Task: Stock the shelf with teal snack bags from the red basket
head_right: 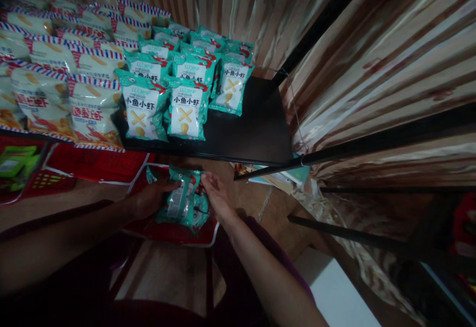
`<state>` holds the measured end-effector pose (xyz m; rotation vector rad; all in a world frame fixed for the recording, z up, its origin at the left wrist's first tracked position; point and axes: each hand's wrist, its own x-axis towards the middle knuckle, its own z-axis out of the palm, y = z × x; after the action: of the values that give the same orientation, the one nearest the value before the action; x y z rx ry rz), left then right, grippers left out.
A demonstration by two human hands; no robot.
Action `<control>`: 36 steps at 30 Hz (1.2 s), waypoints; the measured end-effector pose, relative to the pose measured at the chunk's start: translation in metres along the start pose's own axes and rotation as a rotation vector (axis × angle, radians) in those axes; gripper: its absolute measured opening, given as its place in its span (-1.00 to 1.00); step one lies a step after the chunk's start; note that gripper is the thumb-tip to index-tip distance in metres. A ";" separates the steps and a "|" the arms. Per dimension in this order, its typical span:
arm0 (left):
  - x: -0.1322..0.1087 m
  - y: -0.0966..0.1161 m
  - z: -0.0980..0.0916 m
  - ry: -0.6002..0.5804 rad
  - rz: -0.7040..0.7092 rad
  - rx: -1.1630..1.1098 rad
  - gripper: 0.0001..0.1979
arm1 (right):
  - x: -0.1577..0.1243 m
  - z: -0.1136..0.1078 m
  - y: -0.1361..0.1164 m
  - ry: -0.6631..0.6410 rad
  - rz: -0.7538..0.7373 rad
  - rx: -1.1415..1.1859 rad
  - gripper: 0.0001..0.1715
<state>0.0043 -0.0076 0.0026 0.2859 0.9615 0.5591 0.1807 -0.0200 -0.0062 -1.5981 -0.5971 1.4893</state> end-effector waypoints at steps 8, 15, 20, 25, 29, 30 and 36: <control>-0.004 -0.002 -0.003 -0.125 0.007 0.215 -0.51 | 0.000 -0.002 -0.004 0.002 0.103 0.130 -0.56; -0.002 0.000 -0.003 -0.048 0.104 0.255 -0.56 | 0.000 0.000 -0.001 -0.020 -0.022 -0.003 -0.57; -0.001 0.000 -0.005 0.007 0.074 0.248 -0.61 | 0.001 0.000 0.003 -0.042 -0.084 -0.101 -0.57; 0.005 -0.004 -0.009 0.015 0.071 0.147 -0.66 | 0.000 0.002 0.000 -0.041 -0.079 -0.104 -0.51; 0.015 -0.005 -0.016 0.150 0.086 0.049 -0.73 | -0.002 0.004 -0.003 -0.061 0.050 -0.025 -0.44; 0.017 -0.005 -0.018 0.195 0.103 0.024 -0.75 | -0.003 0.004 -0.003 -0.075 0.096 -0.017 -0.42; 0.027 0.000 -0.034 0.302 0.158 -0.005 -0.87 | -0.009 0.003 -0.001 -0.161 0.242 -0.051 -0.49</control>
<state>-0.0128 0.0072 -0.0347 0.2793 1.2354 0.7642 0.1764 -0.0264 0.0000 -1.6450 -0.5492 1.8072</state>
